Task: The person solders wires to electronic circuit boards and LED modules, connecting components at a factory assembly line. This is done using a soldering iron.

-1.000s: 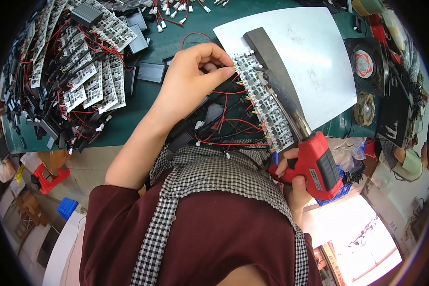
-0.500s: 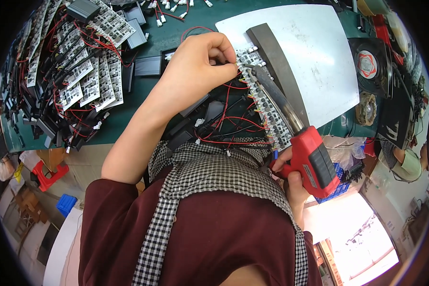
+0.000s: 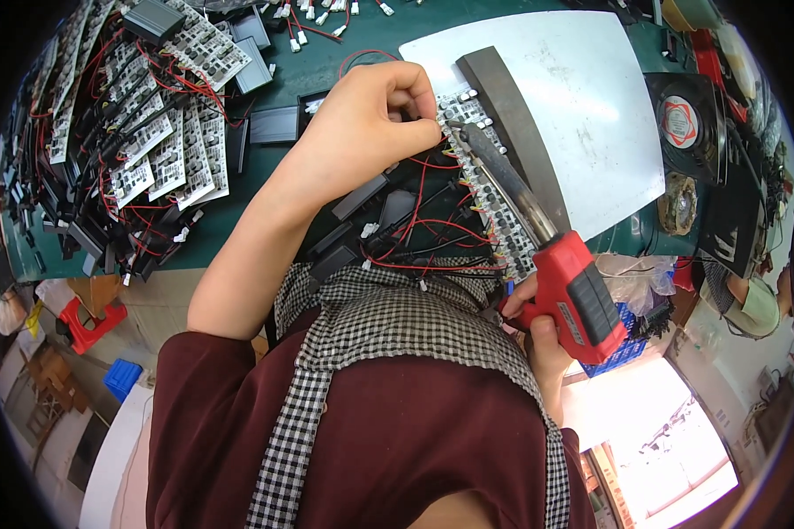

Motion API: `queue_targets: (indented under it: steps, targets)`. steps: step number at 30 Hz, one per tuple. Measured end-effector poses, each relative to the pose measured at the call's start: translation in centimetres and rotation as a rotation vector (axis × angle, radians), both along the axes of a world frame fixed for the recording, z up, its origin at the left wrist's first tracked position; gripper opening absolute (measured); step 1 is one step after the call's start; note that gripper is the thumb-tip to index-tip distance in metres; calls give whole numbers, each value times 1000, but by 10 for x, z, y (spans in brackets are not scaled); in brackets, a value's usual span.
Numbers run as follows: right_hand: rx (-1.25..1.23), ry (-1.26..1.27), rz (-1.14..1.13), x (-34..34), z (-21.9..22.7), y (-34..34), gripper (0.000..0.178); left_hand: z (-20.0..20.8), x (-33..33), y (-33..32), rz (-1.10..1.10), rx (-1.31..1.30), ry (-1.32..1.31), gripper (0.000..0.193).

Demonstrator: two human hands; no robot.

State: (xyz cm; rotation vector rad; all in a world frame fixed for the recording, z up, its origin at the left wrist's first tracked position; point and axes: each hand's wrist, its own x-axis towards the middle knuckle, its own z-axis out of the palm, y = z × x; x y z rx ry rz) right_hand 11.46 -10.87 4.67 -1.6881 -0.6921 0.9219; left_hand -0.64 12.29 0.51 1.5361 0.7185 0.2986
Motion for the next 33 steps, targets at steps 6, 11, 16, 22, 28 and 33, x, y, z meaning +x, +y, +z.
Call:
queue_targets:
  steps: [6, 11, 16, 22, 28, 33]
  targets:
    - [31, 96, -10, 0, -3, -4, 51, 0, 1, 1, -12, 19, 24, 7]
    - [70, 125, 7, 1, -7, -7, 47, 0, 2, 3, -28, -9, 27, 7]
    - [27, 86, -44, -3, 2, -3, 63, 0, 4, 3, 4, 9, -33, 9]
    - [37, 75, -76, -3, 3, -5, 69, 4, 4, 4, -6, -6, 16, 10]
    - [53, 118, -96, -4, 5, -6, 68, 4, 2, 4, -21, -11, 60, 9]
    - [85, 127, -36, 1, 1, -8, 61, 8, -1, 0, -11, 67, 29, 11]
